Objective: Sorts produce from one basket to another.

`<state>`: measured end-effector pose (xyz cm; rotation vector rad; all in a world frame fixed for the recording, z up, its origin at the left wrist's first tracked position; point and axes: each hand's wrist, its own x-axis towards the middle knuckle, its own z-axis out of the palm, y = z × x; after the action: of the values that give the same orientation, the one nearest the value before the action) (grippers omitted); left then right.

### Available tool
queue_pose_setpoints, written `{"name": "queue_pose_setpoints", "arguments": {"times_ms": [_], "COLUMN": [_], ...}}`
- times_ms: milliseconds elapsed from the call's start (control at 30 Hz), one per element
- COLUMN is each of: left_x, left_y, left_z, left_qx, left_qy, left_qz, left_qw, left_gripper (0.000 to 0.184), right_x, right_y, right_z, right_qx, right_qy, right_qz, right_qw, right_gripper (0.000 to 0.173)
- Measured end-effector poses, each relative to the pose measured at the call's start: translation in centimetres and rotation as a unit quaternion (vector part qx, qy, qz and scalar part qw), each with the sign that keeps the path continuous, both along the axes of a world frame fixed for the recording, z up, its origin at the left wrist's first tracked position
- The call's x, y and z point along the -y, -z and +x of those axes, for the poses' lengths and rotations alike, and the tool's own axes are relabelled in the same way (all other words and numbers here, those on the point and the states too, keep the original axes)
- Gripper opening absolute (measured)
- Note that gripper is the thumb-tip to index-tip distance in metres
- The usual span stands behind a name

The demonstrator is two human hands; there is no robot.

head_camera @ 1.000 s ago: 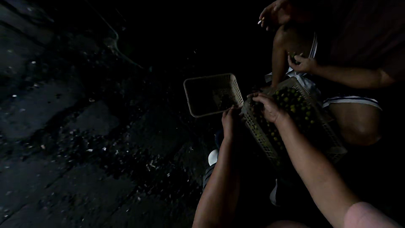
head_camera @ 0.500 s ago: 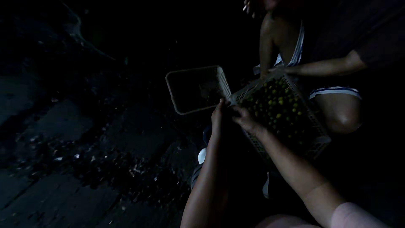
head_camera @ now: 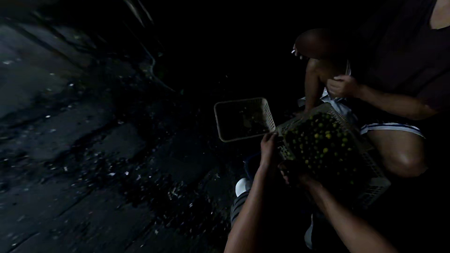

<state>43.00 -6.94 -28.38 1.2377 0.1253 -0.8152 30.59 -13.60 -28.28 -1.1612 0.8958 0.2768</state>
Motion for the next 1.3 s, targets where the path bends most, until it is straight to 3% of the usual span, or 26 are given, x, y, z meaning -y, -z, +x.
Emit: {"name": "queue_pose_setpoints", "arguments": {"times_ms": [133,333,400,533,633,733,800,867,1000,1100,1300], "left_x": [0.3,0.6,0.7,-0.2,-0.8,-1.0,-0.9,-0.8,-1.0,-1.3,-1.2], "left_y": [-0.2,-1.4,-1.0,0.0,0.4,-0.2,-0.2,-0.4,-0.7,-0.7,-0.3], "left_z": [-0.1,-0.6,-0.5,0.8,1.7,1.7,1.8,1.7,1.5,1.3,1.6], "left_qx": [0.048,0.129,0.119,0.084,-0.006,-0.064,-0.065,-0.063,-0.063,-0.069,-0.053], "left_qy": [0.055,0.197,0.136,-0.094,-0.224,-0.262,-0.272,-0.271,-0.223,-0.148,-0.065], "left_qz": [0.025,0.083,0.080,0.075,0.054,0.036,0.037,0.035,-0.002,-0.041,-0.048], "left_qw": [0.997,0.968,0.980,0.989,0.973,0.962,0.959,0.960,0.973,0.986,0.995], "left_gripper": [0.032,0.028,0.035,0.052,0.052,0.053,0.050,0.049,0.038,0.029,0.029], "right_x": [0.4,1.3,1.9,2.6,3.2,3.4,3.8,4.2,5.7,7.4,11.8], "right_y": [-0.4,-1.4,-1.1,-2.2,-2.2,-3.6,-5.1,-6.5,-7.3,-6.6,-3.0], "right_z": [0.2,1.3,1.8,4.8,9.0,13.3,15.0,15.9,13.6,7.9,0.4], "right_qx": [0.042,0.012,0.029,0.051,0.077,0.089,0.104,0.112,0.172,0.197,0.059], "right_qy": [0.135,0.242,0.222,0.087,0.098,0.157,0.139,0.127,0.082,0.019,0.048], "right_qz": [0.017,0.003,0.017,-0.031,-0.016,0.033,0.024,-0.002,-0.080,-0.148,-0.318], "right_qw": [0.990,0.970,0.974,0.994,0.992,0.983,0.985,0.986,0.978,0.969,0.945], "right_gripper": [0.026,0.039,0.038,0.027,0.034,0.045,0.059,0.060,0.040,0.032,0.028]}}
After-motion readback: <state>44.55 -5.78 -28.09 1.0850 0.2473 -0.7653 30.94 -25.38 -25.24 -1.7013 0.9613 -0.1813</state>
